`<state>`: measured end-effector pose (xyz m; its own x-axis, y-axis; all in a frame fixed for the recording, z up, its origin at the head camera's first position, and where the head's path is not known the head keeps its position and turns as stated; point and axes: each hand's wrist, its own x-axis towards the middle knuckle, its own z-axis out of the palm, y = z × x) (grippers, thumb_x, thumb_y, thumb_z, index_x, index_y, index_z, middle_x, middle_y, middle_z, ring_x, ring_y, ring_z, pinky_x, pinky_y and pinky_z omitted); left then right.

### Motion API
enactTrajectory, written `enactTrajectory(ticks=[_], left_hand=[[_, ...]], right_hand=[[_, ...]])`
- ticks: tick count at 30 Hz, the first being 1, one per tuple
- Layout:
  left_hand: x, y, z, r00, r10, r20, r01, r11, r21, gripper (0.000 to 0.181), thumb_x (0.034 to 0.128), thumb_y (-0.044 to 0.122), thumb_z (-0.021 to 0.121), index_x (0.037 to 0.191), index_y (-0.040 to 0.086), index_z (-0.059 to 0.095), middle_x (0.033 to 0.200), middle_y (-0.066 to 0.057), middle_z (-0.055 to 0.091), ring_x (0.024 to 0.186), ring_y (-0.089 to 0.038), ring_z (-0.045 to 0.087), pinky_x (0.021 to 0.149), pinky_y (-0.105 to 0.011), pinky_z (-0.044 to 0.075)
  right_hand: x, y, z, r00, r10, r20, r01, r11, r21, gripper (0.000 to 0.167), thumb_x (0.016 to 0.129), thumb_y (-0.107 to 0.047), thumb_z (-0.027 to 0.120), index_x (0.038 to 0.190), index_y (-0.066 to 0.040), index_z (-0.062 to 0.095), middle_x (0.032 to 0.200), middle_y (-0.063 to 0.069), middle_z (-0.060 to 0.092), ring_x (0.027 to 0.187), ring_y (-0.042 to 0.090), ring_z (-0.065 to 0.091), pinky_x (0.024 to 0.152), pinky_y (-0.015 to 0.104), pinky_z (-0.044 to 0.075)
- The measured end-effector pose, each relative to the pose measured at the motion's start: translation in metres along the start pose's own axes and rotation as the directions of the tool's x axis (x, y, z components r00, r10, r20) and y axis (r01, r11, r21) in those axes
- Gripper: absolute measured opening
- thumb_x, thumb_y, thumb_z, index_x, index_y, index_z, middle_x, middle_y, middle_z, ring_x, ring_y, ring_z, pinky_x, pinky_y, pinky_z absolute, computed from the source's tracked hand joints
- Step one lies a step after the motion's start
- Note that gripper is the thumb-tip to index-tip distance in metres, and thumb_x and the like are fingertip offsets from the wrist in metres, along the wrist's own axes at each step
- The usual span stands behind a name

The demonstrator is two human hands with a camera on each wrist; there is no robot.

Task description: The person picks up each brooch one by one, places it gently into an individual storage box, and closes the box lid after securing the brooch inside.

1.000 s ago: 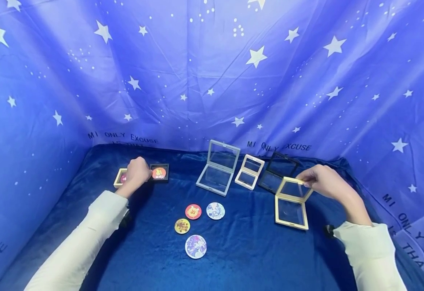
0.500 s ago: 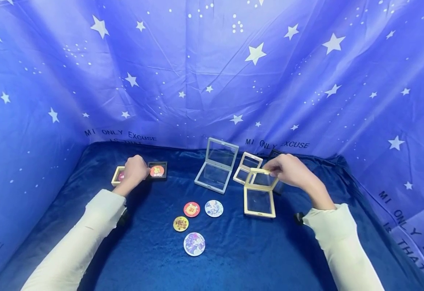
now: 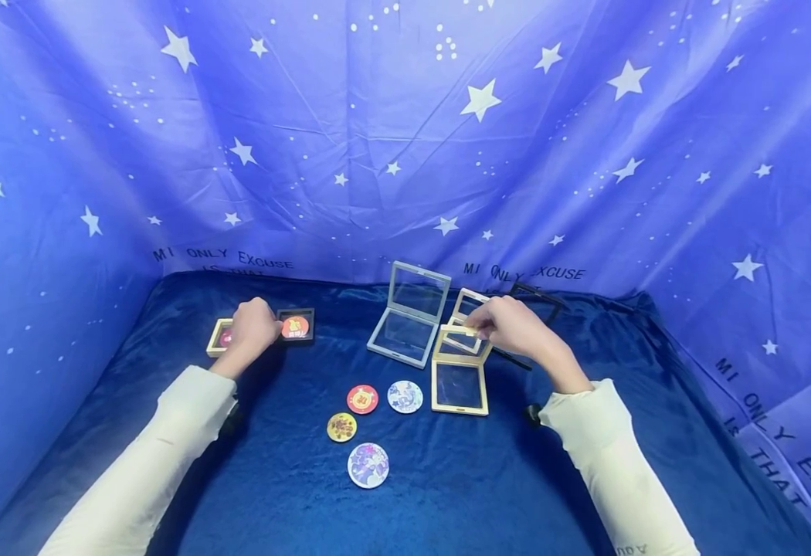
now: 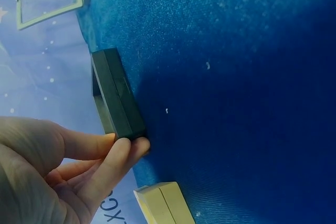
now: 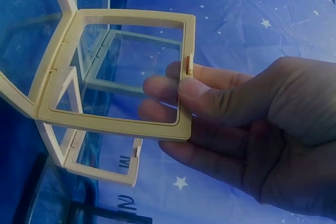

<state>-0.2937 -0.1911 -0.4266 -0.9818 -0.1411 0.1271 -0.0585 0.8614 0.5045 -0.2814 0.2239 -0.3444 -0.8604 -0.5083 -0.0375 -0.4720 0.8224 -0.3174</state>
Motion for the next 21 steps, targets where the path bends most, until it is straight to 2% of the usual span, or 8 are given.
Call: enactTrajectory(ticks=[6, 13, 18, 21], left_hand=[[-0.0008, 0.0012, 0.0008, 1.0, 0.018, -0.005, -0.018, 1.0, 0.005, 0.051, 0.0811, 0.005, 0.068, 0.046, 0.016, 0.033, 0.047, 0.004, 0.03, 0.055, -0.025, 0.045, 0.055, -0.035, 0.037], [-0.001, -0.0006, 0.0005, 1.0, 0.022, -0.001, -0.022, 1.0, 0.022, 0.049, 0.0809, 0.005, 0.068, 0.047, 0.015, 0.034, 0.048, 0.001, 0.035, 0.057, -0.028, 0.051, 0.058, -0.042, 0.044], [-0.0007, 0.0002, 0.0014, 0.999, 0.039, -0.019, -0.039, 0.999, 0.034, 0.046, 0.0794, 0.004, 0.067, 0.048, 0.014, 0.034, 0.051, -0.006, 0.044, 0.062, -0.038, 0.061, 0.063, -0.053, 0.05], [-0.002, 0.0013, 0.0022, 0.999, 0.046, -0.029, -0.045, 0.999, 0.029, 0.045, 0.0796, 0.003, 0.066, 0.049, 0.013, 0.035, 0.051, -0.009, 0.047, 0.064, -0.041, 0.064, 0.064, -0.055, 0.051]], right_hand=[[0.004, 0.0, 0.0035, 1.0, 0.013, 0.009, -0.013, 1.0, 0.007, 0.028, 0.092, 0.008, 0.061, 0.111, -0.003, 0.078, 0.108, 0.014, 0.077, 0.083, 0.017, 0.067, 0.073, 0.035, 0.055], [0.0055, -0.0006, 0.0051, 1.0, 0.005, 0.021, -0.005, 1.0, 0.025, 0.029, 0.092, 0.01, 0.059, 0.112, -0.002, 0.077, 0.11, 0.015, 0.077, 0.077, 0.016, 0.06, 0.069, 0.031, 0.047], [0.0041, 0.0015, 0.0063, 1.0, 0.013, 0.026, -0.014, 0.999, 0.036, 0.028, 0.093, 0.009, 0.061, 0.113, -0.001, 0.077, 0.111, 0.016, 0.076, 0.089, 0.021, 0.071, 0.075, 0.037, 0.057], [0.003, 0.0032, 0.0083, 0.999, 0.021, 0.024, -0.022, 0.999, 0.04, 0.027, 0.093, 0.008, 0.062, 0.114, -0.002, 0.077, 0.112, 0.016, 0.076, 0.096, 0.026, 0.073, 0.08, 0.041, 0.06]])
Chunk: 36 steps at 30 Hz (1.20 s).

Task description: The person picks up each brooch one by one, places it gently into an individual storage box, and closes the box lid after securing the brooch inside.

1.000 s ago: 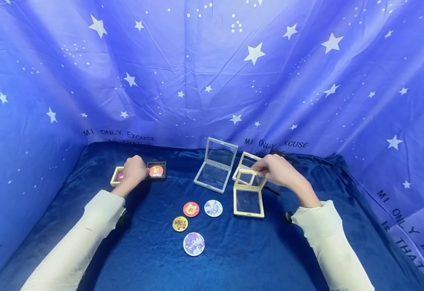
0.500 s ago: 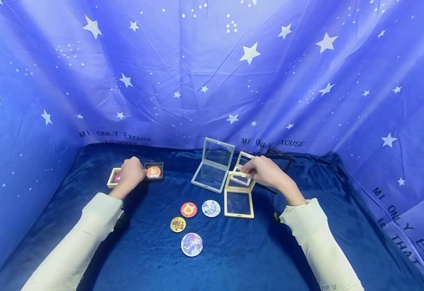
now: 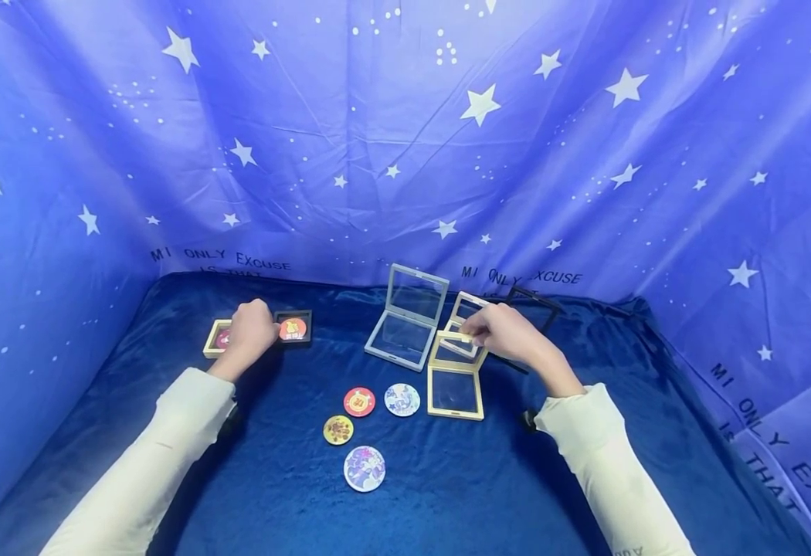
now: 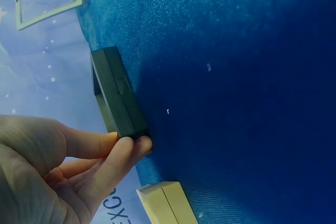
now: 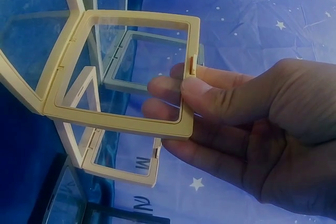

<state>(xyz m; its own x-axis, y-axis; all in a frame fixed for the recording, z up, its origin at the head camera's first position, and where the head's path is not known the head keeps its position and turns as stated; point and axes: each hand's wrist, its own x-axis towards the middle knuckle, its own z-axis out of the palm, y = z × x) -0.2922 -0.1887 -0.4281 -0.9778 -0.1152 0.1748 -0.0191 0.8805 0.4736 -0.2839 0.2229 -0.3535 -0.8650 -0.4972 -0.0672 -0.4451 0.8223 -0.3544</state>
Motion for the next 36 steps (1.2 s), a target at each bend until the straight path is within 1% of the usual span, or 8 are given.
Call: enactTrajectory(ticks=[6, 12, 14, 19, 25, 28, 31, 36], left_hand=[[-0.0034, -0.0005, 0.001, 1.0, -0.001, -0.006, 0.001, 1.0, 0.004, 0.045, 0.0801, 0.003, 0.068, 0.049, 0.013, 0.037, 0.054, -0.013, 0.054, 0.067, -0.044, 0.066, 0.065, -0.057, 0.052], [-0.003, 0.0019, -0.0014, 1.0, 0.008, -0.021, -0.008, 1.0, -0.008, 0.047, 0.0801, 0.002, 0.066, 0.049, 0.015, 0.034, 0.051, -0.005, 0.041, 0.058, -0.033, 0.056, 0.058, -0.05, 0.049], [-0.0026, 0.0022, -0.0024, 1.0, 0.008, -0.029, -0.008, 1.0, -0.007, 0.047, 0.0799, 0.001, 0.067, 0.049, 0.015, 0.033, 0.05, -0.004, 0.04, 0.057, -0.032, 0.055, 0.057, -0.049, 0.048], [-0.0024, 0.0015, -0.0024, 1.0, -0.002, -0.025, 0.002, 1.0, -0.001, 0.048, 0.0811, 0.002, 0.067, 0.049, 0.015, 0.035, 0.052, -0.007, 0.045, 0.06, -0.037, 0.061, 0.06, -0.052, 0.05], [-0.0021, 0.002, 0.0008, 1.0, -0.008, -0.028, 0.008, 1.0, -0.002, 0.049, 0.0834, 0.002, 0.067, 0.05, 0.015, 0.034, 0.052, -0.005, 0.043, 0.06, -0.033, 0.058, 0.059, -0.05, 0.05], [-0.0021, 0.0014, 0.0022, 0.999, -0.003, -0.033, 0.003, 1.0, 0.0, 0.048, 0.0831, 0.002, 0.068, 0.05, 0.015, 0.035, 0.052, -0.005, 0.045, 0.061, -0.035, 0.06, 0.061, -0.052, 0.051], [-0.0007, 0.0001, 0.0027, 1.0, 0.003, -0.03, -0.003, 1.0, 0.001, 0.047, 0.0825, 0.002, 0.068, 0.05, 0.014, 0.036, 0.053, -0.007, 0.047, 0.062, -0.037, 0.062, 0.062, -0.053, 0.051], [0.0033, -0.002, 0.0012, 1.0, -0.006, -0.013, 0.006, 1.0, 0.009, 0.044, 0.0803, 0.004, 0.07, 0.05, 0.012, 0.039, 0.057, -0.016, 0.057, 0.068, -0.044, 0.066, 0.066, -0.056, 0.053]], right_hand=[[-0.0018, 0.0004, 0.0033, 1.0, -0.008, 0.008, 0.008, 1.0, 0.013, 0.027, 0.093, 0.008, 0.062, 0.114, -0.002, 0.077, 0.112, 0.016, 0.077, 0.096, 0.027, 0.073, 0.08, 0.04, 0.06], [-0.003, 0.0011, -0.0024, 1.0, -0.013, 0.004, 0.013, 1.0, 0.026, 0.026, 0.094, 0.006, 0.063, 0.115, -0.002, 0.076, 0.113, 0.016, 0.076, 0.098, 0.028, 0.073, 0.079, 0.041, 0.06], [-0.0028, 0.0007, -0.0039, 1.0, -0.023, 0.001, 0.023, 0.999, 0.027, 0.026, 0.094, 0.006, 0.062, 0.115, -0.001, 0.076, 0.113, 0.017, 0.076, 0.097, 0.028, 0.073, 0.079, 0.041, 0.059], [-0.0031, 0.0006, -0.0018, 1.0, -0.016, 0.001, 0.016, 0.999, 0.031, 0.027, 0.094, 0.008, 0.061, 0.115, -0.001, 0.076, 0.113, 0.017, 0.076, 0.095, 0.026, 0.073, 0.077, 0.039, 0.059], [-0.0047, 0.0013, 0.0006, 1.0, -0.006, -0.006, 0.006, 1.0, 0.028, 0.026, 0.094, 0.008, 0.062, 0.114, -0.001, 0.076, 0.111, 0.017, 0.076, 0.094, 0.027, 0.074, 0.078, 0.041, 0.06], [-0.0045, 0.0006, 0.0012, 1.0, -0.001, -0.007, 0.001, 1.0, 0.025, 0.026, 0.094, 0.007, 0.062, 0.115, 0.0, 0.076, 0.111, 0.017, 0.076, 0.095, 0.027, 0.074, 0.079, 0.041, 0.061], [-0.0044, -0.0003, 0.0014, 1.0, 0.003, -0.008, -0.003, 1.0, 0.019, 0.026, 0.094, 0.007, 0.063, 0.114, -0.001, 0.076, 0.111, 0.017, 0.076, 0.093, 0.026, 0.074, 0.078, 0.041, 0.061], [-0.0054, -0.001, 0.001, 1.0, -0.007, -0.004, 0.007, 1.0, 0.026, 0.025, 0.094, 0.007, 0.063, 0.114, -0.001, 0.076, 0.109, 0.017, 0.077, 0.091, 0.025, 0.074, 0.078, 0.04, 0.061]])
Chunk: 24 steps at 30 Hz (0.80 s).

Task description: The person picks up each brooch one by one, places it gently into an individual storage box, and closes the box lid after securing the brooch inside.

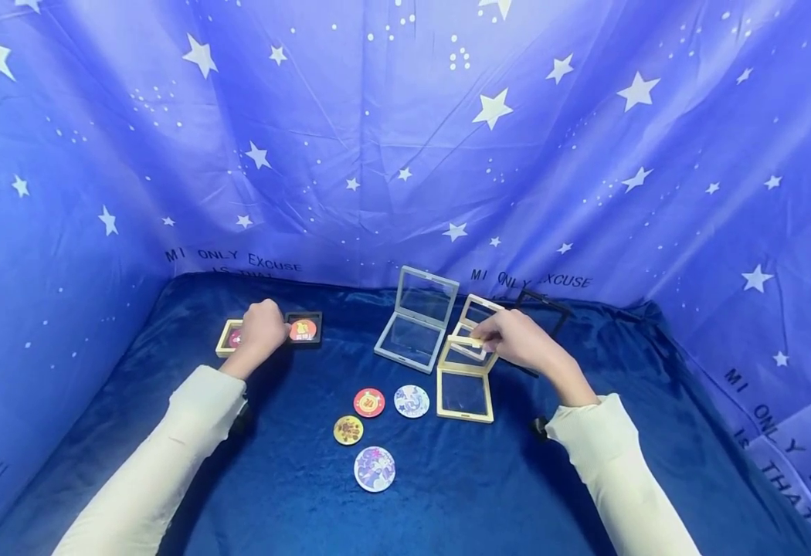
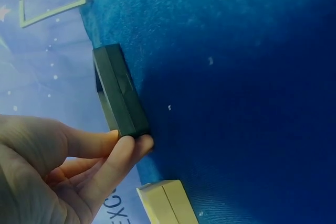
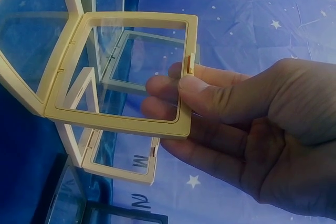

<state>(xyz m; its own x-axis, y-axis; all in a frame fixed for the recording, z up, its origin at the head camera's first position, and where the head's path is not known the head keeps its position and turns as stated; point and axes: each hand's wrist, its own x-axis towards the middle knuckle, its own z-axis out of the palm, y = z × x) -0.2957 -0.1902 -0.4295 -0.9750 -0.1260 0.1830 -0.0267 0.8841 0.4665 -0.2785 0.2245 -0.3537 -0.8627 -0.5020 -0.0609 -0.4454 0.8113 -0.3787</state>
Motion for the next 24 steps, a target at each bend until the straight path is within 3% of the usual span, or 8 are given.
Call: enactTrajectory(ticks=[3, 9, 24], left_hand=[[0.0011, -0.0009, -0.0012, 1.0, -0.021, 0.023, 0.022, 1.0, -0.005, 0.044, 0.0797, 0.006, 0.071, 0.049, 0.011, 0.041, 0.057, -0.016, 0.059, 0.07, -0.044, 0.066, 0.067, -0.055, 0.052], [-0.0003, 0.001, -0.0035, 0.998, -0.042, 0.039, 0.043, 0.999, -0.018, 0.048, 0.0816, 0.006, 0.071, 0.047, 0.014, 0.037, 0.051, -0.004, 0.045, 0.063, -0.036, 0.061, 0.062, -0.05, 0.049], [-0.0026, -0.0015, -0.001, 0.999, -0.028, 0.042, 0.029, 0.999, -0.015, 0.054, 0.0861, 0.008, 0.07, 0.045, 0.016, 0.036, 0.048, 0.004, 0.033, 0.054, -0.024, 0.048, 0.052, -0.032, 0.035]], right_hand=[[0.0005, -0.0004, -0.0003, 1.0, 0.0, 0.004, 0.0, 1.0, 0.002, 0.025, 0.093, 0.007, 0.063, 0.113, -0.001, 0.077, 0.109, 0.016, 0.077, 0.092, 0.024, 0.074, 0.078, 0.04, 0.06], [0.0037, -0.0001, -0.0019, 1.0, -0.014, 0.003, 0.014, 1.0, -0.013, 0.027, 0.093, 0.009, 0.061, 0.112, -0.001, 0.077, 0.107, 0.015, 0.077, 0.09, 0.022, 0.072, 0.077, 0.04, 0.059], [0.003, 0.0016, -0.0015, 1.0, -0.023, 0.013, 0.023, 1.0, -0.005, 0.026, 0.094, 0.007, 0.063, 0.114, -0.001, 0.076, 0.11, 0.016, 0.077, 0.093, 0.024, 0.073, 0.079, 0.041, 0.06]])
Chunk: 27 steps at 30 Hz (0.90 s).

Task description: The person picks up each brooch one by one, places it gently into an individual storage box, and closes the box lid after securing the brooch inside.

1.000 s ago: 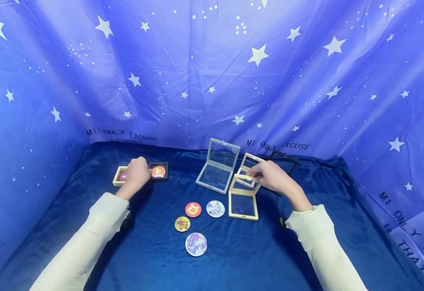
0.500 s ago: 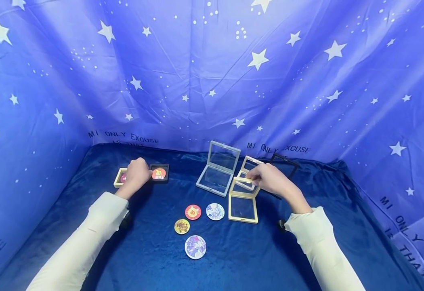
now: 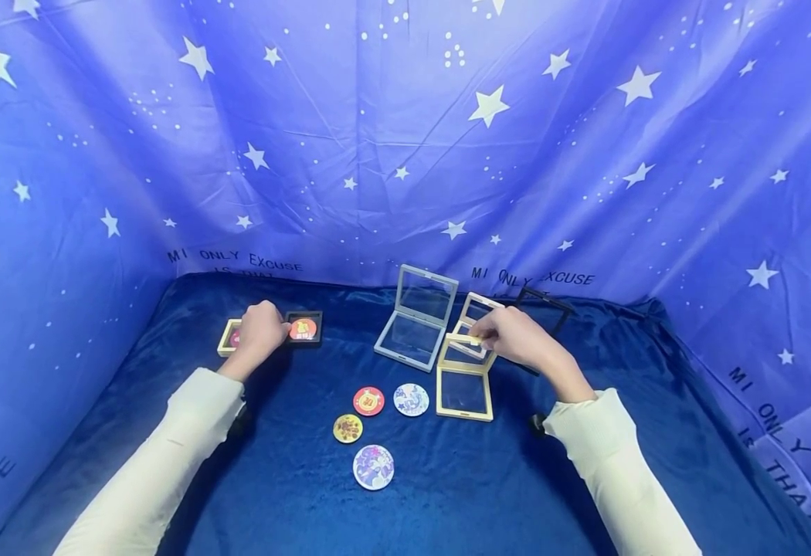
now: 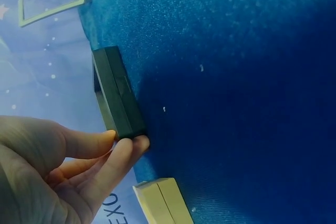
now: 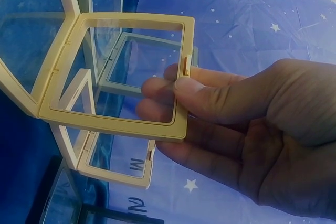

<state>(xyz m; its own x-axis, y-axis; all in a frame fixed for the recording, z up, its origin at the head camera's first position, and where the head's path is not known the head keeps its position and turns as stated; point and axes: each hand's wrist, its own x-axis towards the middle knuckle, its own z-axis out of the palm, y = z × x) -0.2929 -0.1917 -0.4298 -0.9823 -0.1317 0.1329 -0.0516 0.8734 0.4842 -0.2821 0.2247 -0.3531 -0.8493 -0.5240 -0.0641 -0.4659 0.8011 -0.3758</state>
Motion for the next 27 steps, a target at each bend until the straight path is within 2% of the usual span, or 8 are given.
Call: enactTrajectory(ticks=[7, 16, 23, 27], left_hand=[[-0.0008, 0.0019, -0.0001, 1.0, -0.007, 0.023, 0.007, 1.0, 0.008, 0.05, 0.084, 0.008, 0.07, 0.046, 0.015, 0.038, 0.049, 0.002, 0.038, 0.056, -0.025, 0.048, 0.053, -0.033, 0.036], [-0.004, 0.0061, 0.0003, 0.999, 0.011, 0.031, -0.012, 1.0, 0.009, 0.042, 0.077, 0.0, 0.063, 0.049, 0.014, 0.035, 0.051, 0.002, 0.033, 0.056, -0.024, 0.043, 0.051, -0.033, 0.033], [-0.0044, 0.0061, 0.0, 0.999, 0.016, 0.04, -0.016, 1.0, 0.009, 0.041, 0.0741, -0.001, 0.061, 0.049, 0.016, 0.034, 0.05, 0.003, 0.032, 0.056, -0.023, 0.041, 0.051, -0.032, 0.033], [-0.0049, 0.0068, -0.0026, 0.999, 0.011, 0.053, -0.011, 1.0, 0.011, 0.041, 0.0754, 0.001, 0.062, 0.049, 0.015, 0.034, 0.051, 0.003, 0.032, 0.056, -0.023, 0.041, 0.052, -0.033, 0.034]], right_hand=[[0.0008, 0.0013, -0.0005, 1.0, 0.001, 0.005, -0.001, 1.0, 0.004, 0.027, 0.093, 0.008, 0.062, 0.114, -0.001, 0.076, 0.112, 0.017, 0.076, 0.091, 0.022, 0.072, 0.078, 0.039, 0.059], [0.0004, 0.0001, -0.0004, 1.0, 0.006, 0.002, -0.006, 1.0, -0.004, 0.029, 0.093, 0.01, 0.06, 0.114, -0.001, 0.076, 0.113, 0.017, 0.076, 0.089, 0.02, 0.07, 0.075, 0.036, 0.056], [-0.0015, -0.0014, 0.0003, 1.0, 0.018, 0.005, -0.018, 1.0, -0.003, 0.026, 0.094, 0.006, 0.063, 0.115, -0.001, 0.076, 0.113, 0.017, 0.076, 0.094, 0.025, 0.073, 0.079, 0.04, 0.059], [-0.0005, -0.0018, -0.0009, 1.0, 0.007, 0.017, -0.007, 1.0, 0.009, 0.026, 0.094, 0.007, 0.063, 0.114, -0.001, 0.077, 0.111, 0.016, 0.076, 0.088, 0.02, 0.072, 0.075, 0.037, 0.058]])
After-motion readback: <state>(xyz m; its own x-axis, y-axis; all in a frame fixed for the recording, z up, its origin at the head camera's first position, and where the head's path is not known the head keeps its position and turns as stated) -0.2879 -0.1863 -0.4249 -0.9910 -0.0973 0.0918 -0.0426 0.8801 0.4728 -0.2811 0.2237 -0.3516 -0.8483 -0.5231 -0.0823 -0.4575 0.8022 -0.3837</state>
